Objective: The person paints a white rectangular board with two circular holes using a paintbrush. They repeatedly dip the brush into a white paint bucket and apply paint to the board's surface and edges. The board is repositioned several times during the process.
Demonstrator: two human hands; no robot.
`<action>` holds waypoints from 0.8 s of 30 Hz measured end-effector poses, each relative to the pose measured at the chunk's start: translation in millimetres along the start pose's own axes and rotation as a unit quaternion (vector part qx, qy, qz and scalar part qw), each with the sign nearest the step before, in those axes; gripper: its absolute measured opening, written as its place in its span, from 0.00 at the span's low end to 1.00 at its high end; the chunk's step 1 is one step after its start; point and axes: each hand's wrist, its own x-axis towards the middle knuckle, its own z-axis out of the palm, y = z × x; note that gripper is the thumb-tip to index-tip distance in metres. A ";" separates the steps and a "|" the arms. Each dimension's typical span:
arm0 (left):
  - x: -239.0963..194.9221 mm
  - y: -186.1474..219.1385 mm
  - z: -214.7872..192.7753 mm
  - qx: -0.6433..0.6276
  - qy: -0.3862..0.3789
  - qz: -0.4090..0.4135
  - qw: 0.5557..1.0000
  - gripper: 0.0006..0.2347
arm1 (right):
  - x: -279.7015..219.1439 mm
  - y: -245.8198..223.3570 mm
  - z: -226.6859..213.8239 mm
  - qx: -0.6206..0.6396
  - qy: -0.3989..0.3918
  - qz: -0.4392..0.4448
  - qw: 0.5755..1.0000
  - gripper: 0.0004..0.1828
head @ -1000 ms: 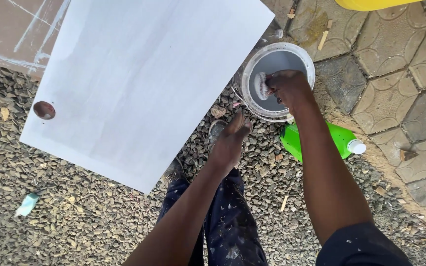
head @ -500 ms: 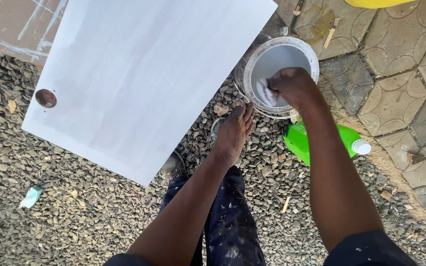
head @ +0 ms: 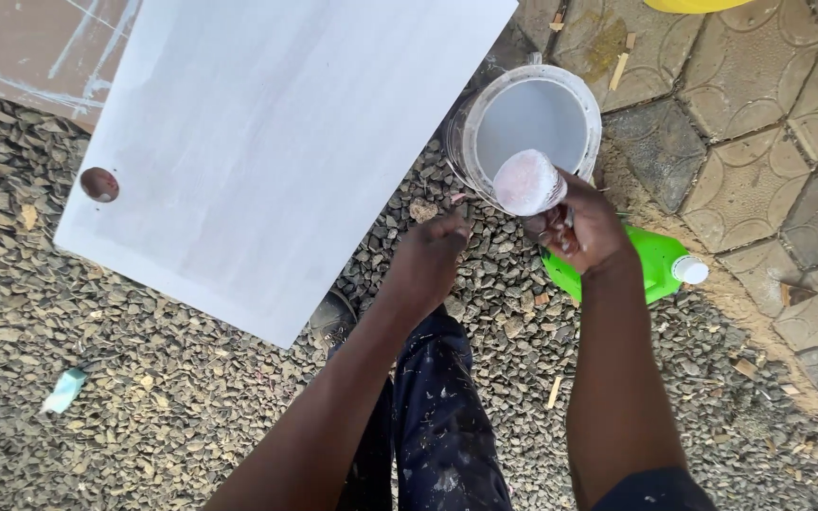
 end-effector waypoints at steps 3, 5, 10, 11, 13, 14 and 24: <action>-27.2 38.2 -35.0 0.063 0.029 0.021 0.997 0.13 | -20.1 15.9 37.8 -0.025 -0.008 -0.030 0.999 0.16; -25.8 70.8 -70.9 0.219 0.136 0.053 0.965 0.09 | -18.7 47.9 54.9 -0.046 0.026 -0.077 0.996 0.17; -6.2 123.1 -136.4 0.513 0.268 0.131 0.805 0.20 | -10.9 78.7 115.3 -0.006 0.144 -0.143 0.979 0.12; 4.0 121.7 -147.7 0.534 0.254 0.130 0.796 0.26 | -7.8 80.6 124.9 -0.003 0.140 -0.145 0.979 0.08; 16.1 116.1 -160.5 0.557 0.238 0.124 0.786 0.33 | -19.6 93.0 151.3 0.003 0.137 -0.141 0.980 0.05; 19.5 115.1 -162.8 0.554 0.242 0.134 0.785 0.34 | -32.6 101.0 169.3 -0.047 0.175 -0.074 0.981 0.13; 20.8 123.0 -171.7 0.560 0.193 0.140 0.794 0.37 | -63.4 67.7 224.9 -0.032 0.282 0.190 0.940 0.16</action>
